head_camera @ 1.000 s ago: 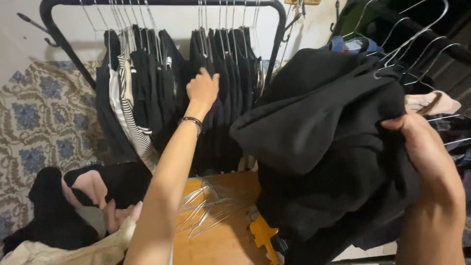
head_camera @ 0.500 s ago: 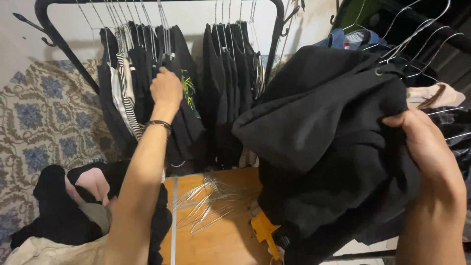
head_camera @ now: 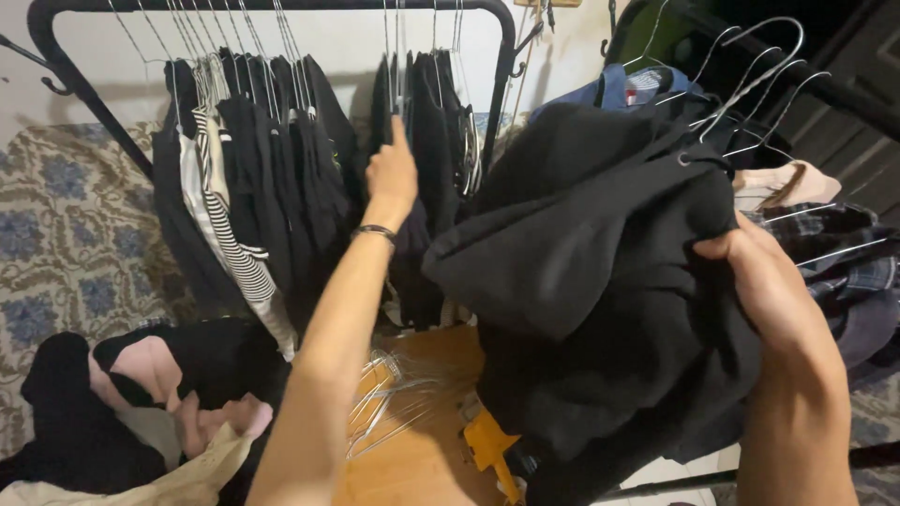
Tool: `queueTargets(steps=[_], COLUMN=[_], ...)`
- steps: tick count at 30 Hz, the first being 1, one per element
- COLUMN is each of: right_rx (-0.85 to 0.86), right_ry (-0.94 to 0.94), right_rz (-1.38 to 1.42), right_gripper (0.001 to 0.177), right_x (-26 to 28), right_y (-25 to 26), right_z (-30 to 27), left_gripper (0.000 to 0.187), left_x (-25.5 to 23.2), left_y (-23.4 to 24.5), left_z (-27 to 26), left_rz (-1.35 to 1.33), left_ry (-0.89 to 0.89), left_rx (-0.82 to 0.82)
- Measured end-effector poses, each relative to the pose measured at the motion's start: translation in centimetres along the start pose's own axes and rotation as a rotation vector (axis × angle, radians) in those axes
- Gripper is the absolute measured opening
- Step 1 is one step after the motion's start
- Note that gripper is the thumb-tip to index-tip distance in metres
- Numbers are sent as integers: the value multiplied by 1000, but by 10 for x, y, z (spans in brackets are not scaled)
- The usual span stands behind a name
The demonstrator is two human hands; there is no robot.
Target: Tagging a black hoodie with a label gun, hanging it on a metal hanger, and placing it on a garment rack.
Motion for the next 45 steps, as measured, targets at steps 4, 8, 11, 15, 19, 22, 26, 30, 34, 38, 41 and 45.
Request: queueTargets(steps=[4, 8, 11, 15, 19, 22, 26, 30, 34, 38, 41, 45], right_rx=[-27, -41, 21, 94, 99, 76, 58, 156, 304, 307, 306, 312], right_ry=[-86, -87, -31, 53, 52, 52, 1, 35, 165, 165, 133, 344], right_rz=[69, 27, -46, -33, -21, -25, -30, -104, -184, -186, -184, -340], right_gripper=[56, 60, 60, 61, 60, 62, 57, 58, 52, 52, 45, 35], right_x=[-1, -6, -12, 0, -1, -3, -9, -8, -1, -26, -42, -31], right_y=[-7, -7, -12, -28, -36, -38, -44, -77, -121, -148, -167, -198], right_z=[-6, 0, 10, 9, 9, 12, 25, 54, 94, 152, 202, 254], left_gripper=[69, 73, 75, 74, 76, 67, 58, 54, 48, 46, 45, 39], left_x=[48, 34, -10, -91, -112, -86, -51, -20, 0, 5, 0, -11], left_y=[35, 61, 89, 67, 43, -37, -27, 3, 27, 42, 45, 58], left_z=[9, -10, -27, -48, -44, 3, 21, 20, 21, 14, 6, -12], left_rz=[110, 141, 234, 92, -36, 39, 106, 119, 87, 138, 140, 129], left_ry=[37, 49, -41, -269, -93, -50, -100, -40, -21, -15, -64, -195], left_rx=[-61, -16, -240, -144, 18, -12, -158, -174, -218, -227, -215, -194])
Point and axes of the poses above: each hand's wrist, its own z-axis towards the middle knuckle, its own y-axis out of the back of the hand, x = y × z, the point moved 10 cm from there along z, towards the middle knuckle, and after that the axes turned 11 degrees about y, right-handed, at the moved point
